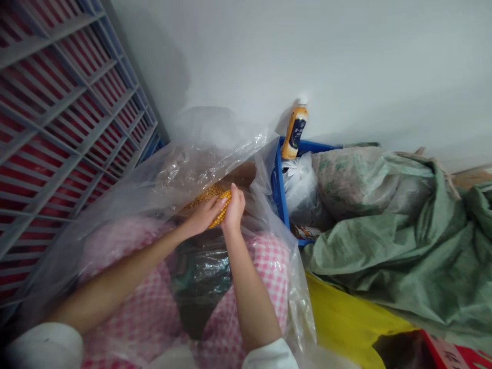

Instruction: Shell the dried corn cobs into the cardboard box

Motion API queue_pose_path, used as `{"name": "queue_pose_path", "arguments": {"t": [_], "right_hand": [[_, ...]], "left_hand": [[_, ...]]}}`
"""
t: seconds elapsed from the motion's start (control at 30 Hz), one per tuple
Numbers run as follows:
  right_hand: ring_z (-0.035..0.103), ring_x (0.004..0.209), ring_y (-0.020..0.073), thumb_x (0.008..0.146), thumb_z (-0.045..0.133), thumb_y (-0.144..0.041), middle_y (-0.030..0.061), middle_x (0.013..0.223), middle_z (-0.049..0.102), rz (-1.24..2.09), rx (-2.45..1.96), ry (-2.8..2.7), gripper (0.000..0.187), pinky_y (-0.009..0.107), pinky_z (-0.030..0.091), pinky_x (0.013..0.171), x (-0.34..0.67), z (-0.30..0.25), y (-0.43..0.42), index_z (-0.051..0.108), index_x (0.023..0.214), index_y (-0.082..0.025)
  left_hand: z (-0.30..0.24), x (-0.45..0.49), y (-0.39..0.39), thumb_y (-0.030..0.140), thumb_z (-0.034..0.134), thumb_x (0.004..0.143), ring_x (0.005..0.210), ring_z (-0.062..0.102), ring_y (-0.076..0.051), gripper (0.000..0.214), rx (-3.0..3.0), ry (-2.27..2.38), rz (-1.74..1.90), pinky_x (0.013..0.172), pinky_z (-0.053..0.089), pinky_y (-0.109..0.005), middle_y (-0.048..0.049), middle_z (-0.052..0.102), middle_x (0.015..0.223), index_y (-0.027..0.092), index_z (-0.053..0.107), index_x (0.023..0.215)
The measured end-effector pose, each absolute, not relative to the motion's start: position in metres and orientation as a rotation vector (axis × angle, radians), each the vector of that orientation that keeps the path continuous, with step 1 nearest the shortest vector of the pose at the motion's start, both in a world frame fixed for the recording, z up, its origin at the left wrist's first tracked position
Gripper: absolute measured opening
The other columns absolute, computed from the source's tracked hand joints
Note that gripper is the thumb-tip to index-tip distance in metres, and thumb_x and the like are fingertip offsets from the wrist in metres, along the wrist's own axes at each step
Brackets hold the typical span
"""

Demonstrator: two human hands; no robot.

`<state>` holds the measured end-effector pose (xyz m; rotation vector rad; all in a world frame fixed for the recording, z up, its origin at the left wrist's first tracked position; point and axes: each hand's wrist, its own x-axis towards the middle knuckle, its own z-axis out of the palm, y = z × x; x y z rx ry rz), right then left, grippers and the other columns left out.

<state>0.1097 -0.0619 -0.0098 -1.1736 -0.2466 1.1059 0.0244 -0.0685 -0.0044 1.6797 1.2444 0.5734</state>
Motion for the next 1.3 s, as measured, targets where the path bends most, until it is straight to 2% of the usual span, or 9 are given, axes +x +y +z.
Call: {"name": "queue_pose_path", "arguments": {"t": [0.17, 0.27, 0.43, 0.57, 0.73, 0.93, 1.1, 1.2, 1.3], "right_hand": [[0.039, 0.051, 0.0074, 0.065, 0.058, -0.035, -0.0083, 0.055, 0.038, 1.06, -1.177, -0.183, 0.022, 0.021, 0.036, 0.05, 0.106, -0.008, -0.062, 0.041, 0.065, -0.02], [0.04, 0.051, 0.0074, 0.064, 0.058, -0.036, -0.0083, 0.055, 0.038, 1.091, -1.148, -0.161, 0.023, 0.021, 0.036, 0.05, 0.108, -0.007, -0.061, 0.041, 0.064, -0.02], [0.047, 0.056, 0.0094, 0.065, 0.057, -0.042, -0.0061, 0.061, 0.048, 1.158, -1.128, -0.121, 0.025, 0.023, 0.041, 0.056, 0.112, -0.01, -0.06, 0.047, 0.073, -0.02], [0.045, 0.053, 0.0086, 0.064, 0.058, -0.04, -0.0072, 0.058, 0.044, 1.099, -1.172, -0.173, 0.024, 0.022, 0.04, 0.053, 0.111, -0.01, -0.061, 0.044, 0.069, -0.02], [0.045, 0.053, 0.0081, 0.065, 0.058, -0.038, -0.0077, 0.057, 0.042, 1.075, -1.165, -0.153, 0.023, 0.021, 0.041, 0.053, 0.11, -0.01, -0.06, 0.043, 0.069, -0.02], [0.058, 0.068, 0.0124, 0.074, 0.045, -0.049, -0.0004, 0.072, 0.059, 1.238, -1.043, -0.19, 0.032, 0.026, 0.048, 0.065, 0.109, -0.009, -0.062, 0.053, 0.08, -0.018], [0.058, 0.068, 0.0112, 0.072, 0.051, -0.047, -0.0019, 0.073, 0.059, 1.225, -1.011, -0.112, 0.03, 0.025, 0.048, 0.066, 0.106, -0.008, -0.062, 0.053, 0.081, -0.018], [0.058, 0.068, 0.0112, 0.073, 0.05, -0.047, -0.0024, 0.072, 0.059, 1.2, -1.028, -0.107, 0.029, 0.025, 0.049, 0.067, 0.109, -0.007, -0.061, 0.052, 0.08, -0.019], [0.056, 0.059, 0.0126, 0.076, 0.043, -0.052, -0.0017, 0.063, 0.056, 1.25, -1.13, -0.07, 0.034, 0.027, 0.048, 0.061, 0.115, -0.006, -0.06, 0.05, 0.074, -0.019]], "left_hand": [[-0.013, 0.025, -0.064, 0.044, 0.023, 0.088, 0.09, 0.057, -0.022, 0.044, 1.583, 1.253, 0.61, 0.083, 0.041, -0.035, -0.0106, 0.063, 0.093, 0.015, 0.056, 0.087], [-0.009, 0.022, -0.063, 0.047, 0.02, 0.089, 0.093, 0.056, -0.022, 0.049, 1.567, 1.218, 0.614, 0.084, 0.041, -0.035, -0.0103, 0.063, 0.095, 0.015, 0.057, 0.086], [-0.003, 0.022, -0.067, 0.061, 0.04, 0.078, 0.076, 0.056, -0.019, 0.046, 1.708, 1.213, 0.517, 0.069, 0.043, -0.031, -0.0046, 0.061, 0.081, 0.016, 0.053, 0.082], [-0.01, 0.025, -0.067, 0.053, 0.027, 0.085, 0.074, 0.056, -0.018, 0.044, 1.611, 1.283, 0.56, 0.07, 0.043, -0.031, -0.0041, 0.06, 0.076, 0.017, 0.051, 0.077], [-0.006, 0.025, -0.062, 0.05, 0.021, 0.088, 0.085, 0.058, -0.019, 0.049, 1.472, 1.23, 0.628, 0.081, 0.042, -0.032, -0.0079, 0.064, 0.087, 0.015, 0.055, 0.081], [-0.003, 0.027, -0.067, 0.057, 0.047, 0.076, 0.089, 0.059, -0.022, 0.051, 1.47, 1.202, 0.617, 0.079, 0.045, -0.033, -0.0106, 0.065, 0.097, 0.013, 0.057, 0.099], [-0.013, 0.03, -0.066, 0.054, 0.031, 0.085, 0.087, 0.06, -0.022, 0.05, 1.441, 1.229, 0.68, 0.078, 0.046, -0.034, -0.0092, 0.066, 0.091, 0.014, 0.061, 0.09], [-0.008, 0.027, -0.064, 0.055, 0.018, 0.087, 0.082, 0.061, -0.02, 0.059, 1.396, 1.161, 0.646, 0.07, 0.048, -0.032, -0.009, 0.066, 0.089, 0.015, 0.06, 0.093], [0.001, 0.023, -0.066, 0.061, 0.034, 0.081, 0.062, 0.059, -0.016, 0.054, 1.413, 1.081, 0.497, 0.053, 0.045, -0.028, -0.0066, 0.066, 0.082, 0.016, 0.054, 0.104]]}}
